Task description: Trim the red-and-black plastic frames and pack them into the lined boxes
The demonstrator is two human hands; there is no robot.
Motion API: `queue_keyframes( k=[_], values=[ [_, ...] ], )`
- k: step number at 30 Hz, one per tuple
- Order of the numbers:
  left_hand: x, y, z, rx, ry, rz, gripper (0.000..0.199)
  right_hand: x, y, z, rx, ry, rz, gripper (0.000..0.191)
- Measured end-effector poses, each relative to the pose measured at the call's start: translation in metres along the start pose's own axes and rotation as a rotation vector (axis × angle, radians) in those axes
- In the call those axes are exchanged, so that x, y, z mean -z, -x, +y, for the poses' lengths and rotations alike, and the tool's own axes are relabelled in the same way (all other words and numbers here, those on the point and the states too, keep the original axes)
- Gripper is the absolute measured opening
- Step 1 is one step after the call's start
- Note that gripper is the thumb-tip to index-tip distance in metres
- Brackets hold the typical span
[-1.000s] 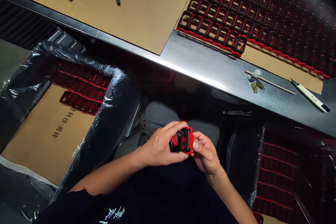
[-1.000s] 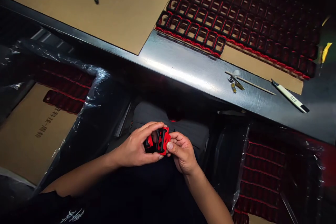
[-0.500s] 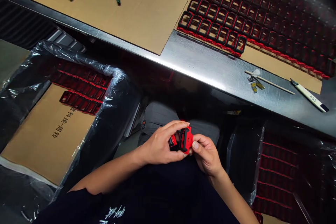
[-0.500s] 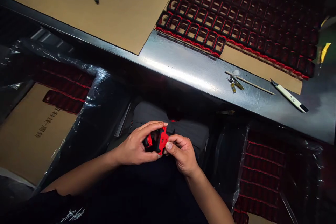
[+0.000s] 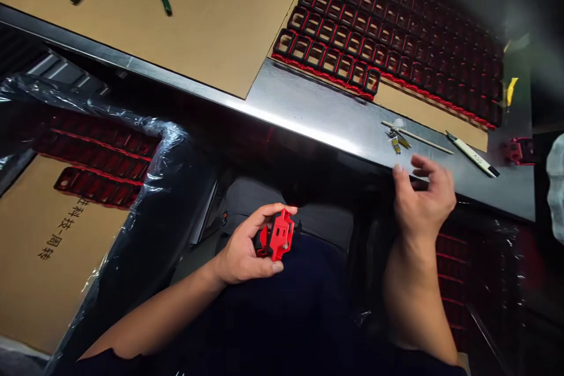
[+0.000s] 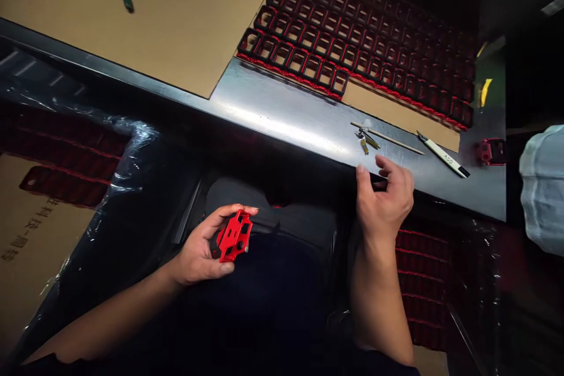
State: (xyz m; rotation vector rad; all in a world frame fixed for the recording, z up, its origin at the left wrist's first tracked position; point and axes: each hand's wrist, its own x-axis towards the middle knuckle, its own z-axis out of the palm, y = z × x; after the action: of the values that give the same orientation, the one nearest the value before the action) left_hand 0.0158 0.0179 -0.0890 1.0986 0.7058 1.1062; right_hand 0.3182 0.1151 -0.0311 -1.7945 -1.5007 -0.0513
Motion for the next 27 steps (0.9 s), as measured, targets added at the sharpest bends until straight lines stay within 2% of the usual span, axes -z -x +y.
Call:
queue_keyframes(
  k=[3,5,7,9,11,13,14,16,18,20,24,27],
  values=[
    [-0.002,-0.004,0.003,-0.024,-0.012,-0.006,0.079,-0.009,-0.039,0.012,0.001,0.17,-0.056,0.047],
    [-0.004,-0.006,0.004,-0.041,-0.008,-0.008,0.08,-0.017,-0.051,0.015,-0.018,0.222,-0.093,0.039],
    [-0.006,-0.007,0.005,-0.037,0.064,-0.022,0.08,-0.021,-0.052,0.015,-0.034,0.23,-0.072,0.029],
    [-0.008,-0.007,0.004,-0.017,0.189,-0.024,0.079,-0.02,-0.044,0.015,-0.051,0.141,-0.011,0.026],
    [-0.008,-0.007,0.0,-0.001,0.293,-0.009,0.078,-0.012,-0.027,0.012,-0.056,-0.055,0.034,0.027],
    [-0.007,-0.006,-0.005,0.003,0.346,0.011,0.078,0.001,-0.003,0.003,-0.016,-0.27,0.025,0.025],
    [-0.007,-0.006,-0.007,0.003,0.358,0.009,0.078,0.009,0.01,-0.003,0.02,-0.341,-0.012,0.023],
    [-0.005,-0.006,-0.011,0.006,0.354,-0.008,0.078,0.026,0.037,-0.021,0.132,-0.442,-0.177,0.019],
    [-0.004,-0.006,-0.011,-0.001,0.275,-0.026,0.078,0.039,0.059,-0.041,0.264,-0.514,-0.42,0.025],
    [-0.003,-0.008,-0.008,-0.059,0.051,-0.033,0.08,0.044,0.074,-0.058,0.363,-0.554,-0.569,0.029],
    [-0.005,-0.013,0.003,-0.288,-0.465,-0.081,0.088,0.042,0.092,-0.069,0.442,-0.604,-0.647,0.022],
    [-0.008,-0.015,0.008,-0.386,-0.596,-0.123,0.088,0.04,0.102,-0.064,0.45,-0.623,-0.663,0.02]
  ],
)
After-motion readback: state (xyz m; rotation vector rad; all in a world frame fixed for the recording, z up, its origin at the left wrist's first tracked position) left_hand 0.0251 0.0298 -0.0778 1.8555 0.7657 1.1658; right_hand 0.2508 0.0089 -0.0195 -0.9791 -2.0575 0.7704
